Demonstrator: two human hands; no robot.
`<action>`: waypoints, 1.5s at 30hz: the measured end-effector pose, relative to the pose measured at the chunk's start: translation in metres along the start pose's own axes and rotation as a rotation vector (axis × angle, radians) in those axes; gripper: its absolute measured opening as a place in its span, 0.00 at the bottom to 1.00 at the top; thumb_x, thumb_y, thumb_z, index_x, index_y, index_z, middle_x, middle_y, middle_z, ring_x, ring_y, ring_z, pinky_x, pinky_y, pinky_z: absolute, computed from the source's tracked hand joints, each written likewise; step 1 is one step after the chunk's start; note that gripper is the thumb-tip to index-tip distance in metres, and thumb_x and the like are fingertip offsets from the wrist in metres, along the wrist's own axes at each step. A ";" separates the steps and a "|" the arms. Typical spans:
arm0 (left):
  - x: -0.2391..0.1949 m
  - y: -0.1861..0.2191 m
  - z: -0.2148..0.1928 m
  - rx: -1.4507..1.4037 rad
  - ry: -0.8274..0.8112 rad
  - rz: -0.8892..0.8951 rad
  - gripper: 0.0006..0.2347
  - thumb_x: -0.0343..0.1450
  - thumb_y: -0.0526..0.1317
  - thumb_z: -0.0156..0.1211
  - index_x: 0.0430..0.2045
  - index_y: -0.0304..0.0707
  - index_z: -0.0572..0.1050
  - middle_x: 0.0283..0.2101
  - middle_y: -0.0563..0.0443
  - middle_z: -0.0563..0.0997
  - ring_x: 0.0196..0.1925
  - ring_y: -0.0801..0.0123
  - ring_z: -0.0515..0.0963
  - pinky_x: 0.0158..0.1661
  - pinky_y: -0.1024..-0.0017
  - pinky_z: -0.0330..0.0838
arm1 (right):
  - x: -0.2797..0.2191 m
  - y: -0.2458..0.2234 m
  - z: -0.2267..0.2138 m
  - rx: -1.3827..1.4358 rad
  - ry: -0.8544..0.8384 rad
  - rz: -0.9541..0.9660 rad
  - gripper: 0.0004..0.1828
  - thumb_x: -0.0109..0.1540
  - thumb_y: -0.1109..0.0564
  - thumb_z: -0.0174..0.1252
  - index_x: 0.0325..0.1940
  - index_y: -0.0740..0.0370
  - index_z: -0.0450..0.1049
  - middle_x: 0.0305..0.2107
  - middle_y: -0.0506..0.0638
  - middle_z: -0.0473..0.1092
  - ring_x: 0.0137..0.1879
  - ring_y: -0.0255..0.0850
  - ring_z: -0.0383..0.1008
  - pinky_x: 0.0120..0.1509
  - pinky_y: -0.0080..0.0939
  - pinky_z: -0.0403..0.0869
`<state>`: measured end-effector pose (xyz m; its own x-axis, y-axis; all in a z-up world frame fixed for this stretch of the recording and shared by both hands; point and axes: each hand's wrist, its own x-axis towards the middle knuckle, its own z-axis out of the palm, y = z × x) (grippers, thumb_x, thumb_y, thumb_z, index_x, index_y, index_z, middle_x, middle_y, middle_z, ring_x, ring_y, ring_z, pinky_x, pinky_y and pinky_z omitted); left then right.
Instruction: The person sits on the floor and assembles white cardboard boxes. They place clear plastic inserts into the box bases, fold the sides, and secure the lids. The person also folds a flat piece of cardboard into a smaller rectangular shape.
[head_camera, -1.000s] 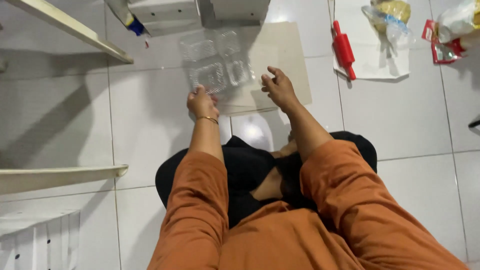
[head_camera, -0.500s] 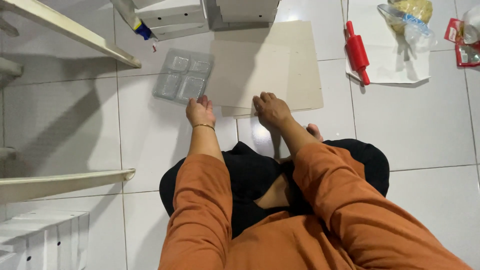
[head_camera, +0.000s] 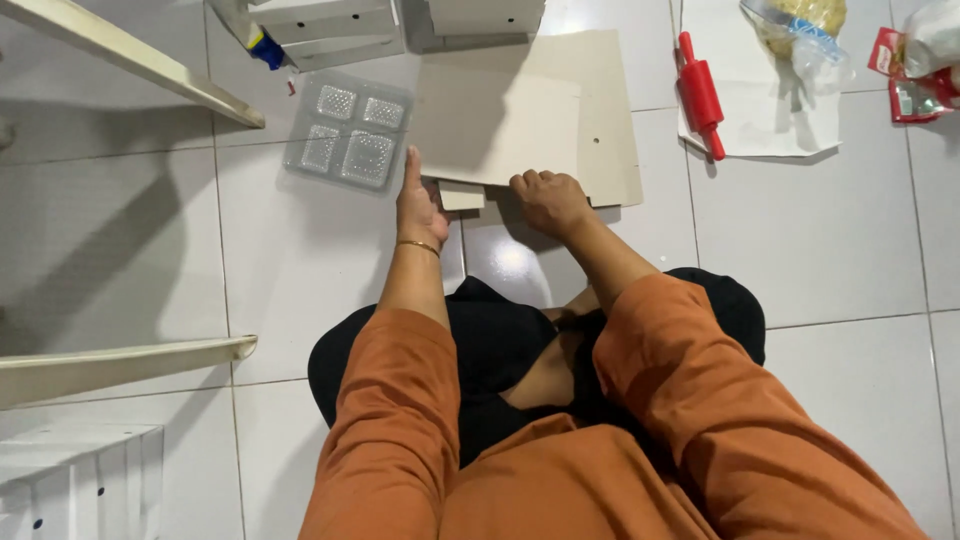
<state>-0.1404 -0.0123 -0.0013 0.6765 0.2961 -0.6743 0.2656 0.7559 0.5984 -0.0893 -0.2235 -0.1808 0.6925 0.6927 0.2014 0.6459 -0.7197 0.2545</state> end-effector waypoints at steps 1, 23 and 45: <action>-0.003 0.000 0.000 0.001 -0.008 0.000 0.46 0.68 0.60 0.61 0.74 0.32 0.43 0.76 0.21 0.40 0.79 0.32 0.39 0.70 0.32 0.40 | -0.001 0.004 -0.011 -0.007 0.002 0.005 0.07 0.59 0.53 0.47 0.40 0.49 0.67 0.30 0.44 0.72 0.34 0.40 0.79 0.33 0.39 0.75; -0.046 -0.066 -0.046 0.178 0.137 0.337 0.23 0.76 0.40 0.58 0.63 0.25 0.61 0.54 0.30 0.71 0.44 0.54 0.79 0.40 0.67 0.85 | -0.030 -0.054 -0.125 0.465 0.388 0.072 0.24 0.63 0.57 0.64 0.63 0.58 0.70 0.50 0.60 0.73 0.59 0.55 0.75 0.62 0.49 0.74; 0.122 -0.158 -0.085 1.732 -0.178 1.458 0.06 0.69 0.36 0.62 0.30 0.58 0.81 0.34 0.62 0.82 0.42 0.68 0.82 0.44 0.66 0.76 | -0.028 -0.013 -0.048 0.158 0.414 0.066 0.09 0.64 0.54 0.60 0.28 0.49 0.77 0.25 0.44 0.63 0.33 0.41 0.68 0.38 0.40 0.70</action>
<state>-0.1582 -0.0467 -0.2147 0.9095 -0.1160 0.3992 -0.2235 -0.9461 0.2344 -0.1321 -0.2312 -0.1443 0.5680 0.5818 0.5822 0.6678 -0.7392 0.0872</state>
